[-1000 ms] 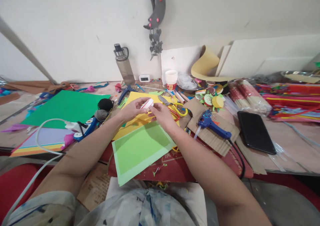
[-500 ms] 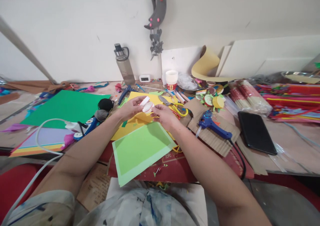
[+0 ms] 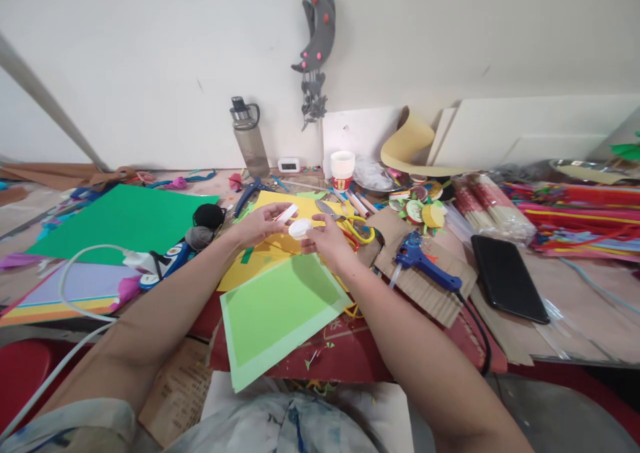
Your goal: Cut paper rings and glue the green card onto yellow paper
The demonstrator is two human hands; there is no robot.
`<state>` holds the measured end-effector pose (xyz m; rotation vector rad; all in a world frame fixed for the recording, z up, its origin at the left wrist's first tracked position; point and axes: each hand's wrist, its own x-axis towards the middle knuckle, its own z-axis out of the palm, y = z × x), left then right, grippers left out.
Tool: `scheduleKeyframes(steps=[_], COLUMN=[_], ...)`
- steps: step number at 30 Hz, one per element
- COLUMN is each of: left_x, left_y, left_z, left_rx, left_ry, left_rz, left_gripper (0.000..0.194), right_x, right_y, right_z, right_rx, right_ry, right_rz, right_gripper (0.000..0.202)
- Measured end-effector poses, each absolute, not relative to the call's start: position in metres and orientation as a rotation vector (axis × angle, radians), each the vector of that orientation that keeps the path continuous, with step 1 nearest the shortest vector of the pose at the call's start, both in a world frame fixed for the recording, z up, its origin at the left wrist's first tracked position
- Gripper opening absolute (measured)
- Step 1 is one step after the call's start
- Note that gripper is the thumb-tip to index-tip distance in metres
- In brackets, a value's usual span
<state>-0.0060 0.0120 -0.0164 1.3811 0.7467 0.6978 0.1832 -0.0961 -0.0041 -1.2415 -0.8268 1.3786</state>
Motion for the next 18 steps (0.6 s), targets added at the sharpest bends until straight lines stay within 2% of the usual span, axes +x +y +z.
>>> scheduleKeyframes(steps=[3,7,13,18], left_x=[-0.007,-0.010,-0.018,-0.021], left_y=[0.016,0.023,0.033,0.035], left_z=[-0.019,-0.023,-0.029,-0.030], left_rx=[1.387,1.491,1.620,1.700], left_ry=[0.759,0.797,1.017,1.132], left_rz=[0.762,0.941,0.968,0.983], left_gripper=[0.082,0.084,0.088,0.080], right_x=[0.186,0.191,0.192,0.189], right_y=[-0.096,-0.094,-0.096,-0.099], right_z=[-0.006,-0.006,-0.005,-0.011], right_rx=[-1.297,-1.355,-1.503,-1.528], right_ry=[-0.950,-1.088,-1.302,-1.476], right_rz=[1.318,1.222,1.151,1.116], right_gripper=[0.060,0.063,0.070,0.078])
